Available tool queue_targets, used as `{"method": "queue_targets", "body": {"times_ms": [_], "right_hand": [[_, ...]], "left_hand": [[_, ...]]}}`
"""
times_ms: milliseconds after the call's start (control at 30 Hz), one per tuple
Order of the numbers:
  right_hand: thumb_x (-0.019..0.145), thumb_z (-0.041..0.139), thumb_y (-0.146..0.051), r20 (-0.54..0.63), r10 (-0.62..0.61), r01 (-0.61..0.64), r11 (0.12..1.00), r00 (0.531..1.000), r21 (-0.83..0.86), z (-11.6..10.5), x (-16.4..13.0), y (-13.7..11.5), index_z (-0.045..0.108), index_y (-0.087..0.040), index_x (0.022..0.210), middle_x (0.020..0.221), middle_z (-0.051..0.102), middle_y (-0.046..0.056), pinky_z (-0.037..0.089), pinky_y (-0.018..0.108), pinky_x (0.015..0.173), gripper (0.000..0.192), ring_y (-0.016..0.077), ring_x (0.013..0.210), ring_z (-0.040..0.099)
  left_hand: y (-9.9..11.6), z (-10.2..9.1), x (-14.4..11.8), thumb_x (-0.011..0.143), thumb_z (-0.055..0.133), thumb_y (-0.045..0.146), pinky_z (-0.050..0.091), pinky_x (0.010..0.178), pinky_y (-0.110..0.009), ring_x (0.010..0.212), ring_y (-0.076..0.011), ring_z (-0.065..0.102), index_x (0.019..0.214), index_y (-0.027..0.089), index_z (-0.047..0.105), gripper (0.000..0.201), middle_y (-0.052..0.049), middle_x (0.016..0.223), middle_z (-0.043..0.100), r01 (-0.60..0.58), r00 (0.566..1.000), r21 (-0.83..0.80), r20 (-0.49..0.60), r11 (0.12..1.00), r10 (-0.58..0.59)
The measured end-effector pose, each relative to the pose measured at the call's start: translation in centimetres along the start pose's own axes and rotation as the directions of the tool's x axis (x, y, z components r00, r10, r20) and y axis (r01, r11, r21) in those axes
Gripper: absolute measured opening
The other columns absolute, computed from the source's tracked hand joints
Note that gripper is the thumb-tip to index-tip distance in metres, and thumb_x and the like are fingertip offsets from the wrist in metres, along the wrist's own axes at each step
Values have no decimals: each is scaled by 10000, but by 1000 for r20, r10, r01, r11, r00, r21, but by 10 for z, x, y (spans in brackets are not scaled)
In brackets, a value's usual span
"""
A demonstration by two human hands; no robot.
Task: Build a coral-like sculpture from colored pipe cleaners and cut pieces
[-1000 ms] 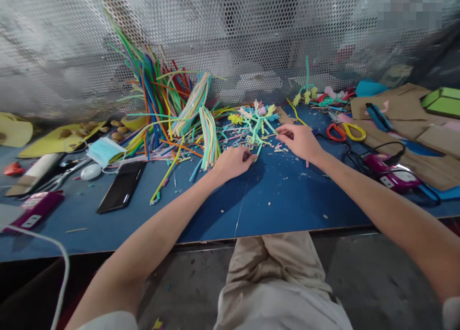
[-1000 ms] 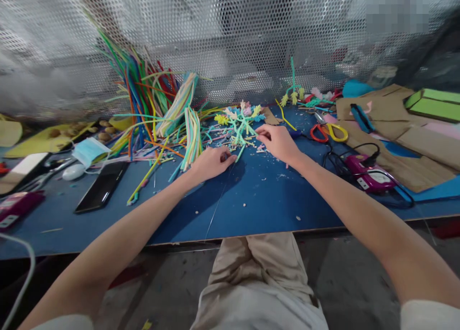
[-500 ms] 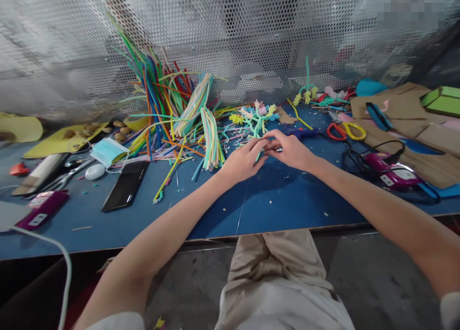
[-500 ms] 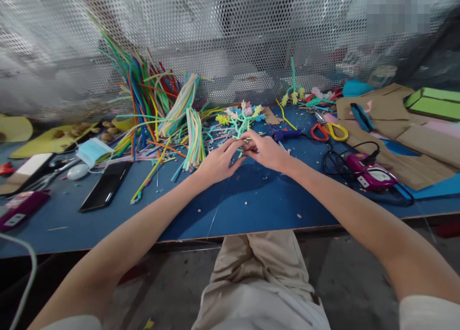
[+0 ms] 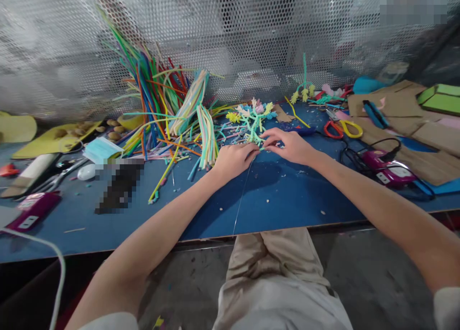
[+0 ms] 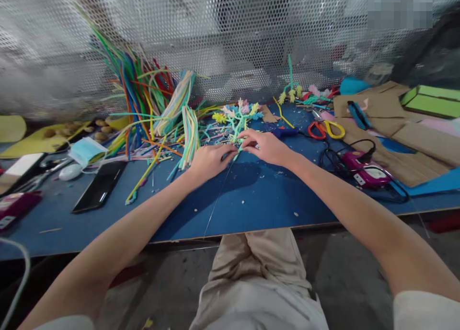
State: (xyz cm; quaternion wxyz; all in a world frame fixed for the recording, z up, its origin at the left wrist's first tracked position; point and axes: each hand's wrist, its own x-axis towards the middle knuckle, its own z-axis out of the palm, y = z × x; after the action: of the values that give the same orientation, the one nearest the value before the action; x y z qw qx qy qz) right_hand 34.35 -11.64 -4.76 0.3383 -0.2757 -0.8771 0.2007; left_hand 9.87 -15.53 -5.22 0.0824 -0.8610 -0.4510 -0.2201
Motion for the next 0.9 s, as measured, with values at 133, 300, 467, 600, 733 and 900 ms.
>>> {"method": "queue_targets", "body": {"times_ms": [133,300,467,600,733,900], "right_hand": [[984,643,-303,-22,-51,48,992,998,-119,-5,1,2,622,-259,1281,1016,825,25,521,450,960,301,277,1016,762],[970,652,-308,-99,-55,35,981,994,-190,-16,1,8,648,-262,1209,987,818,33,507,476,970,243,292,1014,751],[956,650,-333,-149,-43,3,966,988,-257,-31,0,17,670,-265,1172,1009,799,51,525,474,946,227,276,931,719],[967,555,-271,-210,115,-191,900,971,-391,-50,0,32,684,-237,1175,1122,756,108,503,481,995,247,308,1081,685],[920,608,-222,-423,448,-616,585,788,-528,-76,-12,59,535,-64,1408,1417,572,298,398,596,1083,518,438,1345,522],[954,601,-230,-516,779,-893,122,357,-433,-101,-35,95,455,43,1472,1487,377,470,355,658,1052,603,515,1431,381]], "left_hand": [[4,-2,-1,1061,520,502,489,696,-332,819,-237,757,1141,326,796,337,-46,953,820,95,995,71,21,993,-97],[-1,-2,1,1056,524,488,468,698,-327,833,-240,749,1141,318,795,331,-51,984,820,133,989,51,50,990,-136],[-8,2,3,1035,560,450,433,660,-325,789,-243,732,1099,311,798,282,-41,930,814,169,984,15,50,985,-170],[-10,6,2,1013,597,442,435,665,-324,771,-241,725,1018,307,806,248,-29,864,804,193,981,-62,20,979,-192],[-10,7,2,1019,586,393,456,670,-317,762,-234,729,1056,298,795,233,-27,889,812,205,977,-128,-25,970,-210],[-9,6,3,1033,566,350,496,698,-304,760,-230,738,1155,268,753,238,-52,921,817,202,974,-181,-67,963,-216]]}}
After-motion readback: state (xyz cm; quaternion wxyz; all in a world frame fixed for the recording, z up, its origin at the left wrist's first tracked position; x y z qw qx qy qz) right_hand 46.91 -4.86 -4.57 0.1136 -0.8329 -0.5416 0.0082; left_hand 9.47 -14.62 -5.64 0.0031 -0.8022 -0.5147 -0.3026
